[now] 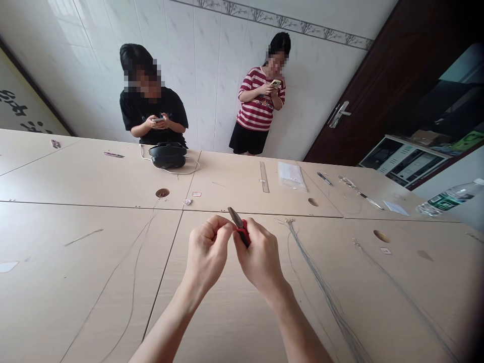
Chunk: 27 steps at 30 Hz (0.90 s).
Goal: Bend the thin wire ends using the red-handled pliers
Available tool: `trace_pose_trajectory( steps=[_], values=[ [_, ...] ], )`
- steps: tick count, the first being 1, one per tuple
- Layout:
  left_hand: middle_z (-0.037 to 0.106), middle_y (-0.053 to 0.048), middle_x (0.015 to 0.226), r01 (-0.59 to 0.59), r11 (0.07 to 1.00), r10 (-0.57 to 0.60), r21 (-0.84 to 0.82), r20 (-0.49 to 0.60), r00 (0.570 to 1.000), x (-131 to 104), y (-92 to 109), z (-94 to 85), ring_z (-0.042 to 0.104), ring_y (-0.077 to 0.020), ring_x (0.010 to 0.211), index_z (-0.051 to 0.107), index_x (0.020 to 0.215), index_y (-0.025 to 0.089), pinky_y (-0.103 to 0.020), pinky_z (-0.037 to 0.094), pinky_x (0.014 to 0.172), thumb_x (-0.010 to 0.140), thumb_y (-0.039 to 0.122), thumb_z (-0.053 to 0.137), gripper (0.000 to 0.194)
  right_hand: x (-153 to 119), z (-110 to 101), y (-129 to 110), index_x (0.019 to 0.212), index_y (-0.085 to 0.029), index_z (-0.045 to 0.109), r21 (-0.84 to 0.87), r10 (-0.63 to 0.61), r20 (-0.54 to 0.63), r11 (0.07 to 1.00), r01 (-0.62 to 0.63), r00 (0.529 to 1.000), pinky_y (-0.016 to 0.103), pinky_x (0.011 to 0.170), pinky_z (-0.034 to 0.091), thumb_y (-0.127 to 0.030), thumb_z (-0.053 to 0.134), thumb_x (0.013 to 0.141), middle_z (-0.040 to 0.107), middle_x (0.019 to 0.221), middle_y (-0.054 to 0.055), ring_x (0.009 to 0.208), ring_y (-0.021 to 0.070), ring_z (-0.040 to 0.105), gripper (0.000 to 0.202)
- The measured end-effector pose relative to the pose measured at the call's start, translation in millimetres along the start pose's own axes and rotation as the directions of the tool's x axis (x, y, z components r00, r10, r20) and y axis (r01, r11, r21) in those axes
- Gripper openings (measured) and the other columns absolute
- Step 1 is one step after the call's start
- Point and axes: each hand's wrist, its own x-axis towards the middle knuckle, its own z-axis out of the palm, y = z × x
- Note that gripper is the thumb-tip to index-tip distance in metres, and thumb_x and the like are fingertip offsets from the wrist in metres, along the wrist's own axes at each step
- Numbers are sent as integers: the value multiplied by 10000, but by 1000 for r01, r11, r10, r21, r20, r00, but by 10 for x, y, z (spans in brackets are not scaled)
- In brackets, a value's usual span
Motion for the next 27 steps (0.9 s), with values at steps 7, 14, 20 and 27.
trace_pose_trajectory(
  steps=[7,14,20,27],
  values=[
    [359,64,492,20,1000,-19,-8,140,990,26,-1,-104,222,-65,450,663,717,162,-198,185,412,794,219,514,177,10,-30,14,768,-218,484,58,28,36,998,-30,999,238,508,325,-146,472,848,532,628,-23,528,138,452,107],
    [362,61,533,-40,999,32,26,266,963,54,-50,-205,216,-68,465,679,850,159,-200,184,409,908,296,506,229,16,-88,13,795,-214,503,145,31,62,989,-40,998,229,522,340,-154,472,851,520,629,-35,533,128,435,88],
    [324,60,540,-139,990,120,34,336,934,59,-91,-289,221,-75,475,677,897,166,-215,193,419,956,359,480,282,15,-124,5,814,-206,525,168,19,81,985,-33,996,227,534,347,-170,479,850,532,653,-28,550,127,439,68],
    [331,49,549,-188,979,160,83,261,952,50,-150,-261,246,-82,489,680,837,182,-223,226,436,944,310,499,245,17,-117,29,783,-212,500,175,33,99,983,-50,995,222,521,319,-173,480,849,447,614,-53,532,119,382,79]
  ],
)
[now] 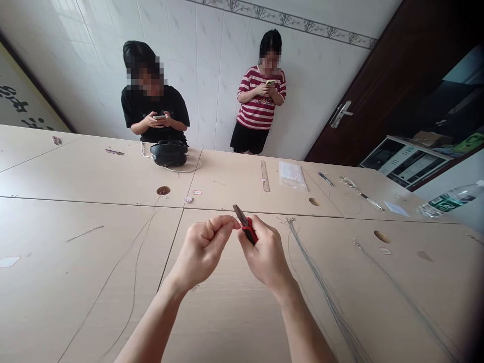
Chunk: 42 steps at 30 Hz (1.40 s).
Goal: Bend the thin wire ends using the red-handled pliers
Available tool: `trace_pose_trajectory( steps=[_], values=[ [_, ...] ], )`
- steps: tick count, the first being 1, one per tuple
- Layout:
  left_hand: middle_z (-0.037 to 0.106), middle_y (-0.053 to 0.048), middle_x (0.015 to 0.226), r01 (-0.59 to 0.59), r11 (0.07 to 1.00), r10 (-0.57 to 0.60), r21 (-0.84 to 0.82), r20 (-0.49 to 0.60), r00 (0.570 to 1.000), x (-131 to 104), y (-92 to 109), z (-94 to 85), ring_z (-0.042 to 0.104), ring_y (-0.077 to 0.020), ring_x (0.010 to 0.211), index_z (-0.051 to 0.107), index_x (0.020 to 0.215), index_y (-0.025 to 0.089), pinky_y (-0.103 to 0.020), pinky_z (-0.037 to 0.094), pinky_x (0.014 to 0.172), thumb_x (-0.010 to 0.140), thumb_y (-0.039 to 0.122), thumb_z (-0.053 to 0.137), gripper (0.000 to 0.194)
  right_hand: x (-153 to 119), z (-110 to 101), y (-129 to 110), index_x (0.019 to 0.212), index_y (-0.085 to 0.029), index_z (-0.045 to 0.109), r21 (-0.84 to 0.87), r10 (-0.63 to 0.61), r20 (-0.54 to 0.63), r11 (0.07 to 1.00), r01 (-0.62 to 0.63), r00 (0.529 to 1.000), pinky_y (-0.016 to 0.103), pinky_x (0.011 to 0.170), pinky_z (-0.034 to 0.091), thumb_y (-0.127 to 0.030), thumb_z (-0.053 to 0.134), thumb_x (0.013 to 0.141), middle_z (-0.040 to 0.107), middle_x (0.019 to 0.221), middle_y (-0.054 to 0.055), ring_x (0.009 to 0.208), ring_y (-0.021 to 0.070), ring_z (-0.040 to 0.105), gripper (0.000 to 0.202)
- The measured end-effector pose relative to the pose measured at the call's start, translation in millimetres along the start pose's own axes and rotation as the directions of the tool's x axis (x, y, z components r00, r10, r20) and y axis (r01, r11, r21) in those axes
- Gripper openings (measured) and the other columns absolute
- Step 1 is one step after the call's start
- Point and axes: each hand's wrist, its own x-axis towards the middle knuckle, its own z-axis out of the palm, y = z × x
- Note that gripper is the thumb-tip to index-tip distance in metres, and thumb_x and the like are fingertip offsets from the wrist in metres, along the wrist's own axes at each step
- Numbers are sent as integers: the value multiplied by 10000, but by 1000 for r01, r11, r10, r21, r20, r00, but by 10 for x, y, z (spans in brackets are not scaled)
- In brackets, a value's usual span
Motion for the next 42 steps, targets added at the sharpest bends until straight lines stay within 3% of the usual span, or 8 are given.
trace_pose_trajectory(
  steps=[7,17,33,42],
  values=[
    [301,63,526,-101,987,99,-124,-20,995,14,-39,5,225,-75,475,717,824,194,-222,221,420,923,239,533,214,2,-24,-21,788,-209,505,38,7,23,999,-8,1000,219,527,327,-189,480,848,454,627,-51,546,117,382,68],
    [277,75,506,-157,978,152,-136,-50,987,47,-42,4,229,-67,462,733,792,203,-213,232,410,900,198,564,201,32,-8,30,774,-216,486,44,9,29,999,-11,1000,221,522,311,-197,486,851,422,612,-60,537,117,376,79],
    [261,70,507,-71,988,69,-139,-19,997,45,-58,6,211,-81,463,722,786,182,-242,209,415,902,255,549,221,61,-16,85,782,-220,498,39,15,46,999,-17,999,223,532,330,-182,484,843,457,617,-51,552,126,412,73],
    [273,66,506,-53,991,51,-123,-20,998,53,-37,8,209,-78,462,704,761,178,-242,197,419,887,253,546,215,54,-15,83,763,-217,477,40,24,51,999,-26,998,226,533,327,-252,471,883,456,614,-50,542,120,383,125]
  ],
)
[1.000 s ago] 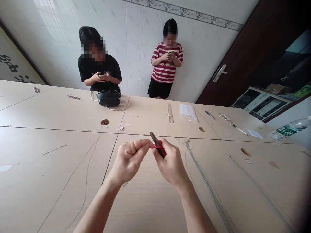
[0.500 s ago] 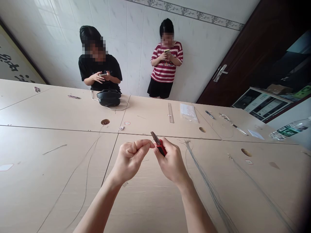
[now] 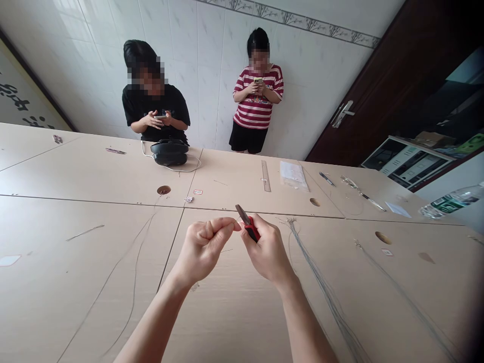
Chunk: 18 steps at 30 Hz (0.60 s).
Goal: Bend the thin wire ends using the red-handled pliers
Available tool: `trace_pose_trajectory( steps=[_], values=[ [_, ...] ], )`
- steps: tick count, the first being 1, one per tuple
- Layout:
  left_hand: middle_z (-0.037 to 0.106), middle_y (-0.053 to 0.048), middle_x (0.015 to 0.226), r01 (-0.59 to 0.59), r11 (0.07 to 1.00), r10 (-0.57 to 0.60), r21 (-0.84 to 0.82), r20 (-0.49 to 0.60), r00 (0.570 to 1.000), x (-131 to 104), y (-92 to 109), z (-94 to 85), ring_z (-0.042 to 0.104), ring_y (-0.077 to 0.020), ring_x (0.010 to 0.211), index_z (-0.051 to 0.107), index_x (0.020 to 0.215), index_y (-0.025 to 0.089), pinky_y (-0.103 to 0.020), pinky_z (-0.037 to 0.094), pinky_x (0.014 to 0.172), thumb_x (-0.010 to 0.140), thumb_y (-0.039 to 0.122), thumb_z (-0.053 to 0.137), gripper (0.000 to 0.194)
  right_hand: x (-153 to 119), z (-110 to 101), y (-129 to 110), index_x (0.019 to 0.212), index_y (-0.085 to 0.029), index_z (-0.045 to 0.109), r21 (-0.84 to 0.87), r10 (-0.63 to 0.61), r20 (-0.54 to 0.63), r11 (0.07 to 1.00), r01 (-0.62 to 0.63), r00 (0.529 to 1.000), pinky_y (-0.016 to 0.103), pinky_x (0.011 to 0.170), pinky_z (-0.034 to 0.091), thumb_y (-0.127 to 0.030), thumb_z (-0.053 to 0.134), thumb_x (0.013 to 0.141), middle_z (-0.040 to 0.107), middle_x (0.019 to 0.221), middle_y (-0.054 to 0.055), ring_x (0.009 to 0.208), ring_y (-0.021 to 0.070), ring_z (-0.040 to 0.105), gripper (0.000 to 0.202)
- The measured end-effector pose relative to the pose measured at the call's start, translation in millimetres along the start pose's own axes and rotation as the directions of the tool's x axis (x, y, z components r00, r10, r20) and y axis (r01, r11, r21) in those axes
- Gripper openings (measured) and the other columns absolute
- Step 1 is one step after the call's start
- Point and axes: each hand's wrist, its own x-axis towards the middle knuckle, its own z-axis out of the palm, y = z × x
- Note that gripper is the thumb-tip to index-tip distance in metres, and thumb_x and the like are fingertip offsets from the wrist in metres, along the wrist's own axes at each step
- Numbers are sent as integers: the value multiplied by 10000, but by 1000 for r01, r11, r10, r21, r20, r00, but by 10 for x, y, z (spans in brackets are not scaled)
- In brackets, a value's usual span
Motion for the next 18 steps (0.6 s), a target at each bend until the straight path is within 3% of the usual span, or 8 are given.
trace_pose_trajectory(
  steps=[18],
  values=[
    [247,70,498,43,999,-43,-3,-3,999,7,-19,19,206,-82,462,698,736,176,-242,200,422,847,262,546,207,23,-31,26,751,-212,506,22,38,33,999,-39,999,221,495,295,-301,478,903,424,584,-57,516,112,335,178]
  ],
)
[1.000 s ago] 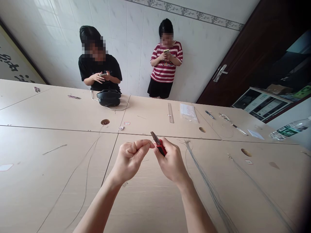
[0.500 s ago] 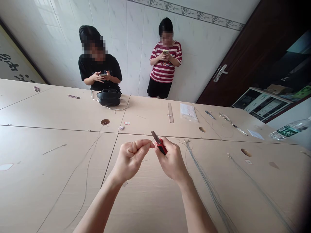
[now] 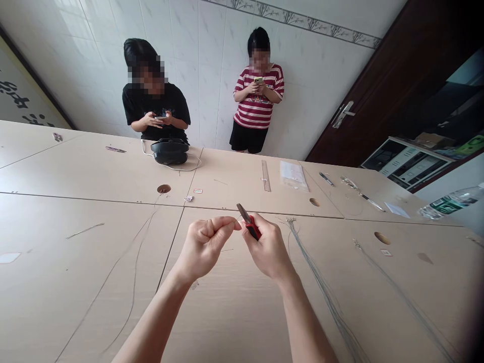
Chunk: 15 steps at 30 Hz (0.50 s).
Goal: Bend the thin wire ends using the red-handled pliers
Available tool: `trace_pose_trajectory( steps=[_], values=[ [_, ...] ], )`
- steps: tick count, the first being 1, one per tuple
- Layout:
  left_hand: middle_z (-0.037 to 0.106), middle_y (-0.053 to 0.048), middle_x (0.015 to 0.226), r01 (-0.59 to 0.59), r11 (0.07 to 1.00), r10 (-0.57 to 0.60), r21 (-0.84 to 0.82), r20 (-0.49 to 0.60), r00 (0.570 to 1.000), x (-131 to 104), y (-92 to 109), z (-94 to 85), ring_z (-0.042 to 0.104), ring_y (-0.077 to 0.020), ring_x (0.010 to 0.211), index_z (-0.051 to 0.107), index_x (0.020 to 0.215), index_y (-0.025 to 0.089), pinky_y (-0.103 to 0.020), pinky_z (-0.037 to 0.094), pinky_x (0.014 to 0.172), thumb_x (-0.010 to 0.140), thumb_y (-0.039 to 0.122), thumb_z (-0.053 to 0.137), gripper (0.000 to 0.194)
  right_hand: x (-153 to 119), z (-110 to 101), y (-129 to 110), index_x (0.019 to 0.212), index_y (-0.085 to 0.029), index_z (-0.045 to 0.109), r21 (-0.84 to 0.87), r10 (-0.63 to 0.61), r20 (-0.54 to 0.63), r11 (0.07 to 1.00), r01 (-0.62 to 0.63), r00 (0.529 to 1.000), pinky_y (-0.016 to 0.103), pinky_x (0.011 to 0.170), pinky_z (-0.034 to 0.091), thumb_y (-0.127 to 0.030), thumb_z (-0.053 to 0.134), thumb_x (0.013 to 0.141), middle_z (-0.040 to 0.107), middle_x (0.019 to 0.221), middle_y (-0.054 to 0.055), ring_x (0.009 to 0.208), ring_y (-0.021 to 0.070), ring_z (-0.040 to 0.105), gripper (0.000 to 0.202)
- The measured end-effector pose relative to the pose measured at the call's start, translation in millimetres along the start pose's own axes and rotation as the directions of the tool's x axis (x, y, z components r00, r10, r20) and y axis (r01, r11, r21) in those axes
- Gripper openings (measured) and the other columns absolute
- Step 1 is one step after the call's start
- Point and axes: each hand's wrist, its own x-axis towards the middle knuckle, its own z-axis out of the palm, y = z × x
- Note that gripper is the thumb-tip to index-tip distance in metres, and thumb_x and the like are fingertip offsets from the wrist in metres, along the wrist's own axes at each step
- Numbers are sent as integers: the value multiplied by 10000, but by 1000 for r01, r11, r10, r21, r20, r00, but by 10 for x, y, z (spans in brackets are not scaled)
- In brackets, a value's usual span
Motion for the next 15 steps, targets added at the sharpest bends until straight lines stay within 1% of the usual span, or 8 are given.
trace_pose_trajectory(
  steps=[8,11,13,15],
  values=[
    [243,71,497,18,1000,-18,-11,-4,1000,16,5,9,204,-82,461,698,727,175,-242,198,420,839,281,550,214,11,17,16,759,-211,512,-7,16,1,1000,-16,1000,226,507,302,-309,475,909,407,578,-63,518,114,339,183],
    [249,70,489,4,1000,-4,8,-15,1000,6,39,-13,203,-80,459,714,736,176,-244,189,421,846,275,549,222,-1,-10,8,767,-211,509,-14,-25,5,1000,25,1000,229,521,315,-276,482,902,438,606,-54,532,116,361,153],
    [251,70,483,35,999,-35,34,20,999,-4,68,-38,190,-77,454,736,767,174,-246,171,420,855,281,551,231,-15,-38,-5,770,-212,505,-21,-65,16,998,65,998,231,528,319,-247,493,895,446,623,-50,541,117,373,130],
    [240,72,476,100,994,-102,44,51,993,-10,99,-64,174,-74,448,751,789,171,-247,149,416,854,291,561,234,-31,-64,-23,770,-215,497,-37,-85,29,996,86,996,233,524,313,-225,499,892,431,619,-52,539,119,368,122]
  ],
)
